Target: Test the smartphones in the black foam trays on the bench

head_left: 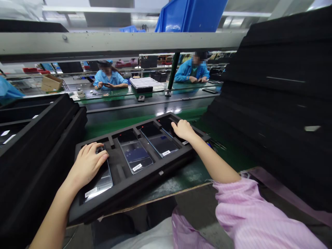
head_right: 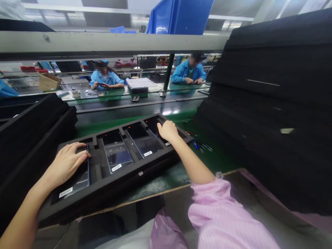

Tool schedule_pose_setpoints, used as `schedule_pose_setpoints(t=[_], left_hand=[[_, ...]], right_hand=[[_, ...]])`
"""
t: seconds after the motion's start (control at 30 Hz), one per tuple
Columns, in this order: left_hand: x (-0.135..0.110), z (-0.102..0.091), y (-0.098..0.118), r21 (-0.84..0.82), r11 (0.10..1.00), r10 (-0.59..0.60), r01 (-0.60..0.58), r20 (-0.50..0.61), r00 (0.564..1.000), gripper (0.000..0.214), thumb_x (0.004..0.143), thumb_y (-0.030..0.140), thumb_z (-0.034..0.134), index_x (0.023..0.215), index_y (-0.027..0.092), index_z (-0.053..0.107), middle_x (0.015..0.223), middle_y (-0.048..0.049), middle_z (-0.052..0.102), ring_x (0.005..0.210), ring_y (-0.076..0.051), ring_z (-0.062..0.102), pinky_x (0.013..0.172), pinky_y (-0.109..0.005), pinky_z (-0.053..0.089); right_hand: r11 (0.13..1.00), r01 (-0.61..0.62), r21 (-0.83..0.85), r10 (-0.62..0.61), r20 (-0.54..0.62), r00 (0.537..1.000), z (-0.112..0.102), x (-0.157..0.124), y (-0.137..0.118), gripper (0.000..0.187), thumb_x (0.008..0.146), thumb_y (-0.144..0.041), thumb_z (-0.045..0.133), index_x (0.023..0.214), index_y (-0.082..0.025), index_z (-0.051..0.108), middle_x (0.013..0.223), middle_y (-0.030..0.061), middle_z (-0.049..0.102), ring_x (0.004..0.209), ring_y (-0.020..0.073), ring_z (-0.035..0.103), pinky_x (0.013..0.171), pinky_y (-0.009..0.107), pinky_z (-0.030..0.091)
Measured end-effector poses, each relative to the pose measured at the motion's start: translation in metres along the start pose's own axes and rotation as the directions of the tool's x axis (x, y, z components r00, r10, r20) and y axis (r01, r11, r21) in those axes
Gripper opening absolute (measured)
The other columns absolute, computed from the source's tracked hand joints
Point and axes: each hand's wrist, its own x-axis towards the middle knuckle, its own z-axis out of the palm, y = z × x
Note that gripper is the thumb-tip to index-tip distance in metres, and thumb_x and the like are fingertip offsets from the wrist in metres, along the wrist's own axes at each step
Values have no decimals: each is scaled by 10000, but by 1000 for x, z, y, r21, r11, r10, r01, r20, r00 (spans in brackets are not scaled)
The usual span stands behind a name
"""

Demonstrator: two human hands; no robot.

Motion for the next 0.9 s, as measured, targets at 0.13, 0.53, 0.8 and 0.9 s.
schedule_pose_setpoints(t=[0.13, 0.53, 0.8, 0.9], left_hand=[[0, 0, 0, 5, 1000, 0, 0, 3, 1000, 538, 902, 515, 174, 884, 265, 650, 1182, -81, 513, 1144, -273, 424, 986, -501, 341], [0, 2, -4, -28, 999, 16, -16, 17, 1000, 522, 894, 543, 199, 886, 259, 637, 1196, -84, 498, 1135, -274, 435, 974, -494, 364], [0, 4, -5, -45, 998, 34, -34, -1, 999, 468, 898, 521, 244, 885, 262, 634, 1190, -89, 495, 1131, -284, 437, 967, -508, 365], [0, 5, -6, -56, 998, 37, -37, 7, 999, 446, 892, 531, 271, 891, 262, 627, 1196, -91, 488, 1137, -283, 434, 975, -509, 359]], right_hand=[[1000, 1, 6, -1, 2, 1000, 0, -1, 0, 530, 934, -379, 306, 1166, 66, 478, 1195, 288, 517, 1130, 326, 492, 927, 363, 370], [1000, -9, 23, 9, 5, 1000, -2, -2, 0, 493, 929, -360, 321, 1166, 43, 480, 1201, 273, 513, 1132, 320, 486, 932, 362, 369], [999, -19, 34, 19, 4, 1000, -2, -3, -1, 475, 925, -352, 319, 1169, 25, 474, 1192, 265, 521, 1130, 323, 486, 930, 388, 379], [999, -20, 37, 20, 5, 1000, -2, -3, -1, 455, 926, -334, 316, 1152, 22, 486, 1186, 265, 525, 1126, 319, 492, 931, 386, 380]])
